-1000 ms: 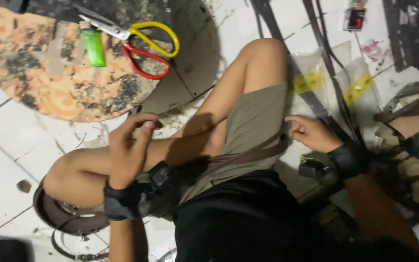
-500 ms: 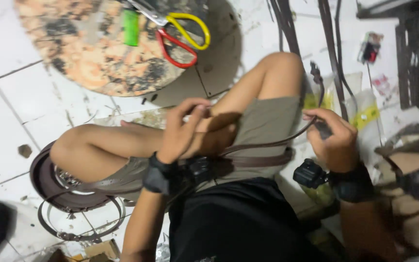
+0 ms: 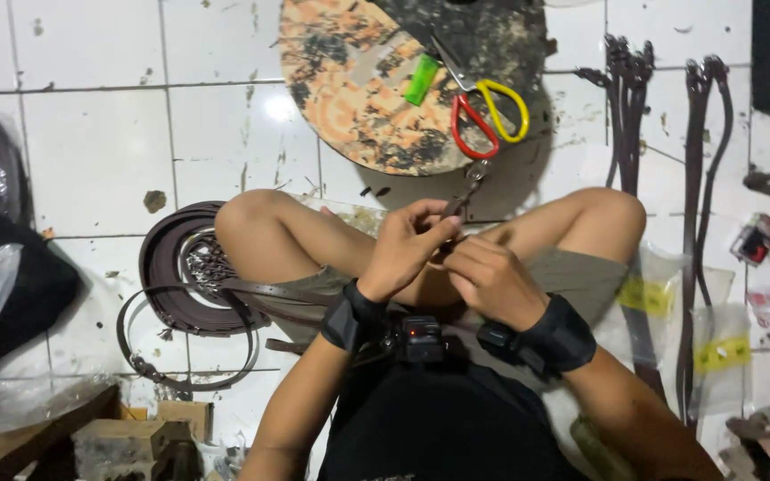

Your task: Singeing and trimming the ends of leather straps.

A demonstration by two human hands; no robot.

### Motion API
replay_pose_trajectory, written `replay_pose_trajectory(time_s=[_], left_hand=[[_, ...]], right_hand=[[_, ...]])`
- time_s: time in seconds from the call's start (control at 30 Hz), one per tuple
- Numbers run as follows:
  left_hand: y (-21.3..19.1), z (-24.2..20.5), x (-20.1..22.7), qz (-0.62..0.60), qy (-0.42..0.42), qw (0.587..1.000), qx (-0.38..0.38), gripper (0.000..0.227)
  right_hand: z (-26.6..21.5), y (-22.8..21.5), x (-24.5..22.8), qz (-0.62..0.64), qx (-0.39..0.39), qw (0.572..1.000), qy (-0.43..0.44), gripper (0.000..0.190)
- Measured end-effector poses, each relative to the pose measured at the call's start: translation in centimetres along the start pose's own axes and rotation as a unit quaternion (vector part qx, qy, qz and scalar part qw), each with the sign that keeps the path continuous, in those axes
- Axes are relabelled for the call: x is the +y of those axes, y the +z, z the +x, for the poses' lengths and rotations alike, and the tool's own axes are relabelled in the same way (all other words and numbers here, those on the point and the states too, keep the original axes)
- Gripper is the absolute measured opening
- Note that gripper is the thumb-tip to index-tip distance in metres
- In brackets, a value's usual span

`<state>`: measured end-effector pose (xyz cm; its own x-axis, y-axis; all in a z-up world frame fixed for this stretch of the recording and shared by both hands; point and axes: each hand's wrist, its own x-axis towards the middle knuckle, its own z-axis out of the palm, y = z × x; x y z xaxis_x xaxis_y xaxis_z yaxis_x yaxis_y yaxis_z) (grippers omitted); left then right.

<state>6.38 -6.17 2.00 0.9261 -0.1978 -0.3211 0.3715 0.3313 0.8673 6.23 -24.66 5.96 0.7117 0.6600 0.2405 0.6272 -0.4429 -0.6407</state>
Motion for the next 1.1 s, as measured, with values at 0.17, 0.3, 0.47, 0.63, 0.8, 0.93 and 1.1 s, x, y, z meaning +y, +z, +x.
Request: replay_pose_trajectory(time_s=[0.17, 0.3, 0.47, 0.63, 0.8, 0.93, 1.1], left_hand=[[-4.8, -1.0, -1.9, 0.054, 0.096, 0.992, 0.064, 0.027], [-7.2, -2.9, -1.3, 0.003, 0.09, 0.994, 0.063, 0.03], [-8.3, -3.6, -2.3, -0.027, 0.105, 0.99, 0.089, 0.032], [-8.8, -4.1, -3.4, -0.014, 0.135, 0.983, 0.124, 0.029], [-9.1, -4.6, -3.1, -0.009, 0.137, 0.979, 0.149, 0.029], [-9.7, -5.0, -3.0, -0.035, 0.138, 0.977, 0.155, 0.029], [-10.4, -5.1, -2.9, -0.026, 0.144, 0.976, 0.159, 0.029]], right_hand=[[2.3, -0.1, 1.0, 0.043, -0.022, 0.996, -0.073, 0.023], [5.0, -2.6, 2.9, 0.0, 0.027, 0.997, 0.067, 0.02], [9.8, -4.2, 4.2, -0.039, 0.05, 0.993, 0.1, 0.027], [13.6, -1.3, 7.4, -0.078, 0.039, 0.992, 0.086, 0.037], [18.3, 0.3, 7.4, -0.12, -0.029, 0.985, 0.117, 0.059], [20.2, 1.2, 9.9, -0.124, -0.067, 0.979, 0.151, 0.046], [20.2, 1.5, 11.6, -0.134, -0.112, 0.961, 0.216, 0.031]])
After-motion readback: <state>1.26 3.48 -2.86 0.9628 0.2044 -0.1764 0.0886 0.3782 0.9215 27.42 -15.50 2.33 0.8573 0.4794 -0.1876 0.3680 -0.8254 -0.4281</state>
